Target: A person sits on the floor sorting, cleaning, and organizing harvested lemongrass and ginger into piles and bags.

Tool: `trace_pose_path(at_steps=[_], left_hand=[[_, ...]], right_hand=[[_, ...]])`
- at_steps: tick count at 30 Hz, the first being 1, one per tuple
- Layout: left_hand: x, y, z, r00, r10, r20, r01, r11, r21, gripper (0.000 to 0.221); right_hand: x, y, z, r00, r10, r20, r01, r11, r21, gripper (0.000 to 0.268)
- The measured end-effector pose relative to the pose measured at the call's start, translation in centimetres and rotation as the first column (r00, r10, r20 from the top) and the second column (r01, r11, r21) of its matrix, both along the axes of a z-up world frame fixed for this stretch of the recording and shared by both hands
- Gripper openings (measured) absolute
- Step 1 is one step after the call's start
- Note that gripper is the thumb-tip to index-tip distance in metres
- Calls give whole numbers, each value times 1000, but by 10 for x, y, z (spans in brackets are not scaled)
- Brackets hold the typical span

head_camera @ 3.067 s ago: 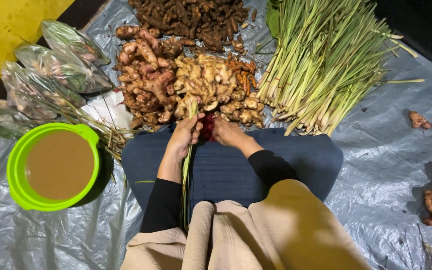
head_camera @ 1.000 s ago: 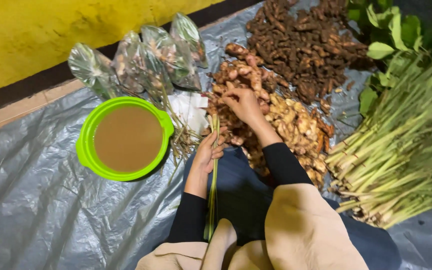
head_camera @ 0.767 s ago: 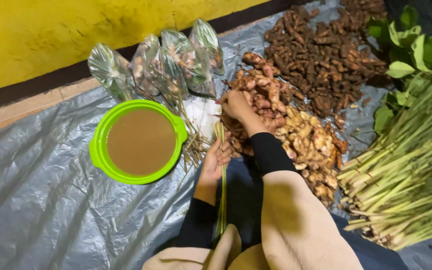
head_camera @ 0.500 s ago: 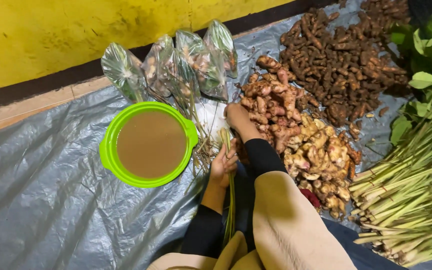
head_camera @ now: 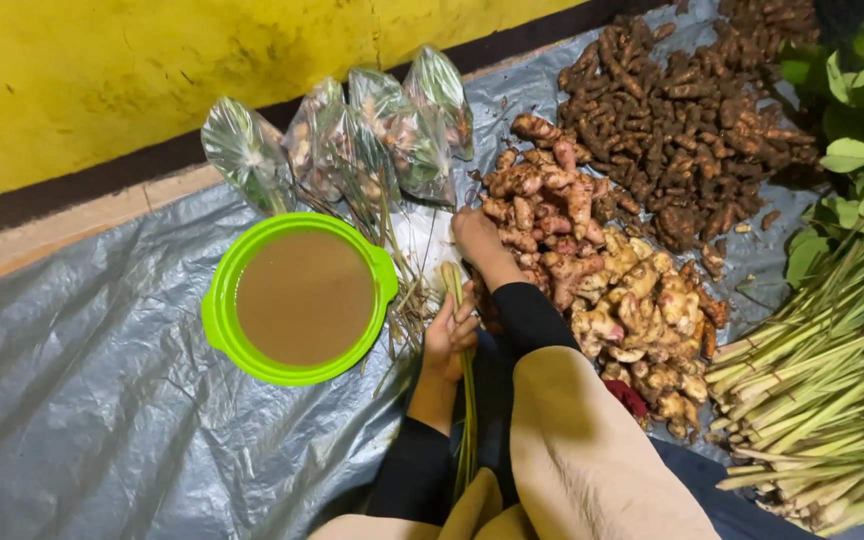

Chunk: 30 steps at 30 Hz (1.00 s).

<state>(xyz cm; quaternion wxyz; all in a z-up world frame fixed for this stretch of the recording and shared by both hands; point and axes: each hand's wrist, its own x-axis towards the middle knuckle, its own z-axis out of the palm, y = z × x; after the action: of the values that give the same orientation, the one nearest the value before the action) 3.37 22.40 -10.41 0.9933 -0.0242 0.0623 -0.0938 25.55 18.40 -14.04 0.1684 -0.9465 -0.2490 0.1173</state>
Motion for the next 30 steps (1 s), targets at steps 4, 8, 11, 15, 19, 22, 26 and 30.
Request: trace_pose_path(at_steps=[4,8,11,15,19,22,26,30], left_hand=[[-4,5,-5,1000,21,23,-18,995,-99,42],[-1,5,2,998,35,47,-28,991,-130,42],[-2,5,2,999,32,31,-28,993,-114,42],[0,4,2,999,37,-18,-39,995,-88,42],[0,4,8,1000,13,-24,-14,998,-54,42],[-3,4,12,998,29,-59,-31,999,-39,42],[0,3,11,998,40,-50,-41,999,-12,42],[-2,4,13,997,33,-65,-32,999,11,42]], right_hand=[[-7,-4,5,1000,-1,-25,1,1000,-5,19],[-8,-1,12,985,143,102,-132,986,-101,18],[-3,-1,-19,966,171,194,-148,981,-126,18],[-15,-2,-14,927,229,296,-202,972,-119,23],[1,-4,-39,962,161,220,-134,982,-132,20],[-7,-4,-18,981,123,153,-107,988,-109,20],[-11,-3,-3,976,118,180,-96,987,-126,14],[-14,-5,0,969,103,225,-72,987,-142,24]])
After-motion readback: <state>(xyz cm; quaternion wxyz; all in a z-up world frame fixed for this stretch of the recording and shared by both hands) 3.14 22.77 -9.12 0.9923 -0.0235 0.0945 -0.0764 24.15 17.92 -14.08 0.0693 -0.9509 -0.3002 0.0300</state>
